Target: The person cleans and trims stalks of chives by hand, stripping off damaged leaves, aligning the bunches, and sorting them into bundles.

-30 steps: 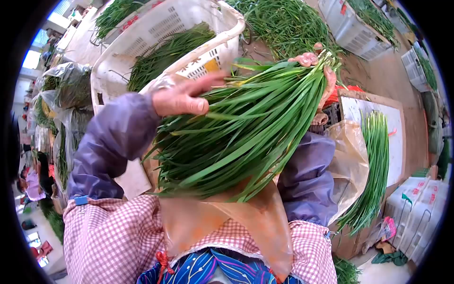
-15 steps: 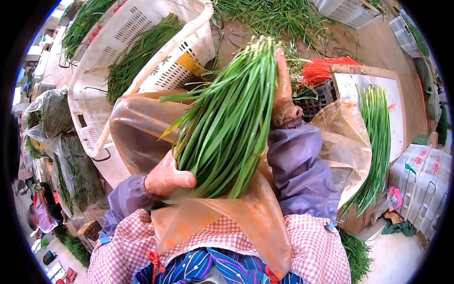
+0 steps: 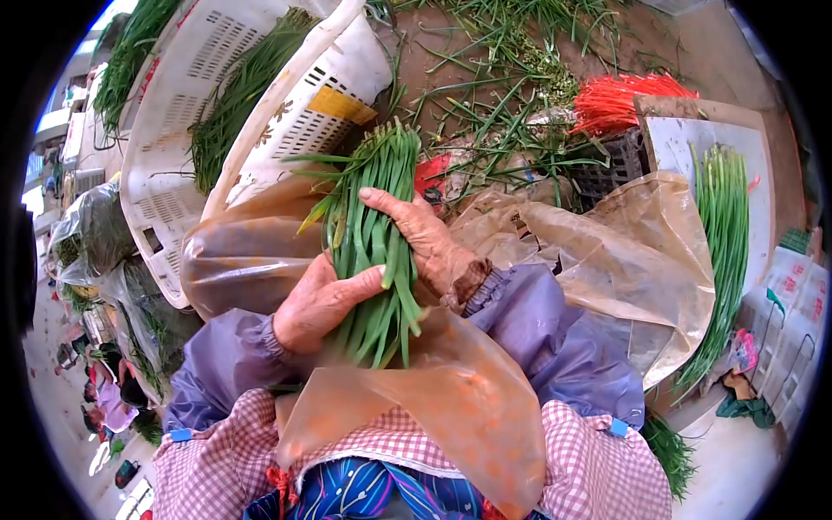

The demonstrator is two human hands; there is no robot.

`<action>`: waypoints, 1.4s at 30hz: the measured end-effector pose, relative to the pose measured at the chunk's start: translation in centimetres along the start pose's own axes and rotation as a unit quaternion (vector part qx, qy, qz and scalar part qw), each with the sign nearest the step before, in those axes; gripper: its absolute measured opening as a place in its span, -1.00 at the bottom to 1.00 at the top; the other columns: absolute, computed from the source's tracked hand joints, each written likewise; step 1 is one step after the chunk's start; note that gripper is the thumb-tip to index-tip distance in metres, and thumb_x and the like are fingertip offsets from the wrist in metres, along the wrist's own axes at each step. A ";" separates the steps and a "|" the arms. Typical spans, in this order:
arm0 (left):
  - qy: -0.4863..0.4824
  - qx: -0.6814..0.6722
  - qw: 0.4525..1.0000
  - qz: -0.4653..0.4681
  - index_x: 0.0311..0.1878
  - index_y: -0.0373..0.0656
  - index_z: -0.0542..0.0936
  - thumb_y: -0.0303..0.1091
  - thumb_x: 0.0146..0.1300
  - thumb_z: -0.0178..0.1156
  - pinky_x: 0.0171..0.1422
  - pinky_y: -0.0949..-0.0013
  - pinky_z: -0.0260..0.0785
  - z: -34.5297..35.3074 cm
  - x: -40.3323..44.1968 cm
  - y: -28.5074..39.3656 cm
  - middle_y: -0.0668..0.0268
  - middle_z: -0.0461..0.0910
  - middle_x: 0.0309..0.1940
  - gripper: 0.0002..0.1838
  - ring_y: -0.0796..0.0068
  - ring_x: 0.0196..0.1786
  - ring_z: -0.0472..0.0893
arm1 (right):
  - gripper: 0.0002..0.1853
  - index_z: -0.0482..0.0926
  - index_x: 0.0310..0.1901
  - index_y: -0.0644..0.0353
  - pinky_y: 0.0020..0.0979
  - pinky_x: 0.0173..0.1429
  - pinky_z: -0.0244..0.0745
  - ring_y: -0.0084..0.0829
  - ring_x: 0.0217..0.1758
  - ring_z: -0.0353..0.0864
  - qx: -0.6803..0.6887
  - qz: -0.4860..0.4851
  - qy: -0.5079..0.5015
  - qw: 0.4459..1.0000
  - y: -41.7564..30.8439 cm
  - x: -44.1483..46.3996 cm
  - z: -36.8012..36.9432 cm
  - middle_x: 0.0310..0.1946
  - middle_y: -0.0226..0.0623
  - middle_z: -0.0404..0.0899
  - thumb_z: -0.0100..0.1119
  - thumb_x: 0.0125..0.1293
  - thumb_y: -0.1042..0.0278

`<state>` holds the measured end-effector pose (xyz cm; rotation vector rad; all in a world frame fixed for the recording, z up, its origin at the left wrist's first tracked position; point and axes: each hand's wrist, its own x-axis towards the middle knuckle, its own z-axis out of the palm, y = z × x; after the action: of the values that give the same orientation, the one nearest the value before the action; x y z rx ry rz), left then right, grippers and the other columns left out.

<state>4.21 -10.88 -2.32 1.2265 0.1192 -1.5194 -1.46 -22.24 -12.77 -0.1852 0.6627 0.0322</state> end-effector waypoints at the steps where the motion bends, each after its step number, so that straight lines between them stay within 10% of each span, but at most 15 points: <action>1: 0.008 0.054 0.998 -0.015 -0.01 -0.23 0.51 -0.31 0.33 0.12 -0.19 0.43 0.54 -0.5 0.3 0.2 0.29 0.63 -0.25 -0.75 0.49 -0.29 0.64 | -0.69 0.47 -0.02 0.19 -0.37 -0.21 0.64 -0.45 -0.29 0.64 -0.009 -0.014 -0.007 1.000 0.0 0.2 0.0 -0.28 -0.36 0.61 0.27 0.22 0.40; 7: 0.055 -0.078 0.961 -0.259 -0.11 -0.21 0.57 0.00 0.35 0.02 -0.15 0.37 0.50 -0.9 3.1 5.1 0.27 0.63 -0.29 -0.58 0.48 -0.26 0.62 | -0.55 0.46 0.02 0.24 -0.36 -0.20 0.61 -0.41 -0.32 0.64 -0.014 -0.017 0.035 0.999 -1.0 0.1 -0.1 -0.27 -0.30 0.62 0.34 0.16 0.22; 10: 0.121 0.151 0.948 -0.251 -0.23 -0.22 0.61 0.08 0.21 0.19 -0.32 0.38 0.50 -4.2 10.3 2.9 0.29 0.64 -0.41 -0.53 0.45 -0.45 0.61 | -0.42 0.48 0.02 0.26 -0.30 -0.21 0.62 -0.32 -0.30 0.65 0.037 0.082 0.107 0.990 0.3 7.3 -5.6 -0.24 -0.16 0.62 0.28 0.16 -0.08; 13: 0.127 0.309 0.909 -0.250 -0.27 -0.23 0.64 0.06 0.10 0.32 -0.28 0.42 0.47 -4.8 12.5 2.7 0.29 0.65 -0.39 -0.53 0.49 -0.42 0.60 | -0.52 0.49 0.04 0.24 -0.28 -0.16 0.62 -0.26 -0.24 0.65 0.172 0.030 0.034 0.984 0.6 9.7 -5.5 -0.20 -0.09 0.62 0.30 0.19 0.12; 29: 0.055 0.116 0.973 -0.190 0.04 -0.20 0.48 -0.23 0.14 0.32 -0.21 0.34 0.56 -2.3 5.9 2.5 0.26 0.61 -0.27 -0.56 0.43 -0.34 0.63 | -0.69 0.53 -0.06 0.28 -0.36 -0.21 0.58 -0.39 -0.30 0.63 0.001 -0.260 0.164 0.952 -0.1 9.0 -2.5 -0.25 -0.30 0.62 0.29 0.14 0.48; 37: -0.004 0.117 0.983 -0.141 0.22 -0.26 0.34 -0.40 0.11 0.24 0.09 0.20 0.51 -1.0 3.4 2.0 0.10 0.53 0.04 -0.42 0.25 0.05 0.58 | -0.62 0.51 -0.10 0.31 -0.38 -0.17 0.53 -0.40 -0.31 0.60 0.062 -0.324 0.141 0.933 -1.3 6.7 0.0 -0.27 -0.29 0.62 0.38 0.00 0.51; 42: -0.010 0.085 0.986 -0.140 0.06 -0.24 0.43 -0.42 0.09 0.25 0.06 0.21 0.54 0.4 3.3 2.6 0.21 0.57 -0.19 -0.57 0.26 -0.04 0.62 | -0.56 0.47 -0.04 0.31 -0.37 -0.15 0.52 -0.41 -0.25 0.59 0.109 -0.320 0.115 0.934 -2.4 6.1 0.2 -0.21 -0.27 0.60 0.40 0.01 0.48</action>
<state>6.49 -14.31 -3.14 1.3736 0.1562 -1.8139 3.64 -24.70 -15.96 -0.1847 0.8066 -0.6979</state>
